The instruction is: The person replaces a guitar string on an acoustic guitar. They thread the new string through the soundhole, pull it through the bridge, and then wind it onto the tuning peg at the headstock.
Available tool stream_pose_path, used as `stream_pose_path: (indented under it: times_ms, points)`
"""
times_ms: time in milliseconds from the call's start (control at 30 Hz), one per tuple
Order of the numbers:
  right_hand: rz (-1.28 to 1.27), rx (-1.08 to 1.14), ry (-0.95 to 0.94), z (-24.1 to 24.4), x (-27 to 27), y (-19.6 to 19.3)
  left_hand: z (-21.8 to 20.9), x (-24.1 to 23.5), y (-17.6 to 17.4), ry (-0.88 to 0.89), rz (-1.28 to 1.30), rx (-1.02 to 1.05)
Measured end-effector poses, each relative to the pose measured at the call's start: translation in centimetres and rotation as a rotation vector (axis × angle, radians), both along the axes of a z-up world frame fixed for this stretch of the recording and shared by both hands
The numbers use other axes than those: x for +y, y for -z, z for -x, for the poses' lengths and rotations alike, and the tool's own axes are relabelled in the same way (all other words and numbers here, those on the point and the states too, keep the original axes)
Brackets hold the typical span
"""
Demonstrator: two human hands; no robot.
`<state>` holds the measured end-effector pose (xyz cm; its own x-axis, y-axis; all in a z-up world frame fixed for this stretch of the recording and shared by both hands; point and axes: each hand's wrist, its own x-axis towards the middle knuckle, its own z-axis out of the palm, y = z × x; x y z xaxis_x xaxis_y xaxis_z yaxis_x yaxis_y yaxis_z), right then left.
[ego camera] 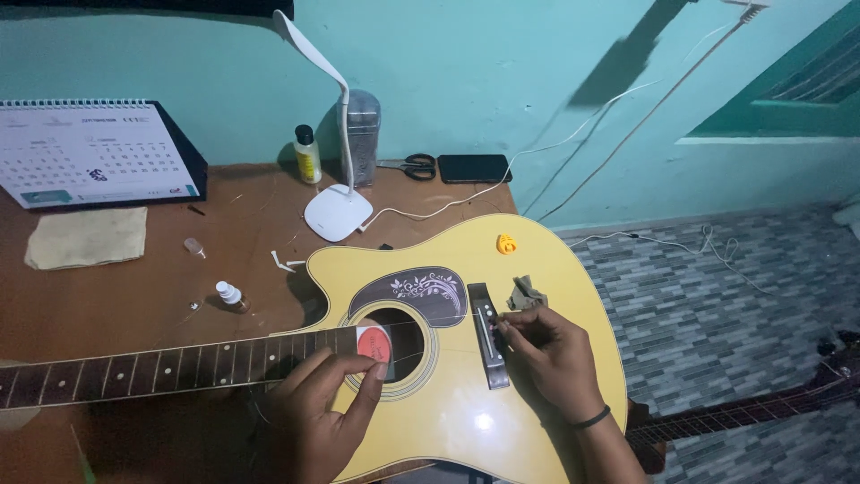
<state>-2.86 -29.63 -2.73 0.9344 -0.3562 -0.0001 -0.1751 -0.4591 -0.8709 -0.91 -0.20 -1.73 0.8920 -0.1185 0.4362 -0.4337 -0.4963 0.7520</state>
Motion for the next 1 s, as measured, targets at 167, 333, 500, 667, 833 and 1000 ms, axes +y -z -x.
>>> stream_pose_path:
  times_ms: [167,333,500,667,833,1000]
  points:
    - [0.009,-0.012,0.013,-0.02,0.17,-0.18,-0.18,0.27,-0.39,0.035,0.023,-0.044]
    - [0.020,-0.057,0.017,-0.13,-0.08,0.36,-0.42,0.21,0.10,0.028,0.062,-0.100]
    - [0.055,-0.012,0.013,0.03,0.44,-0.18,-0.29,0.50,-0.39,0.046,0.020,-0.084]
    - [0.063,-0.011,0.025,-0.09,0.12,0.08,-0.26,0.48,-0.17,0.045,0.010,-0.116]
    - [0.056,0.015,0.038,-0.03,0.29,-0.06,-0.29,0.45,-0.11,0.060,0.010,-0.119]
    - [0.325,-0.026,-0.087,0.18,-0.24,0.63,-0.26,0.51,-0.25,0.064,0.002,-0.130]
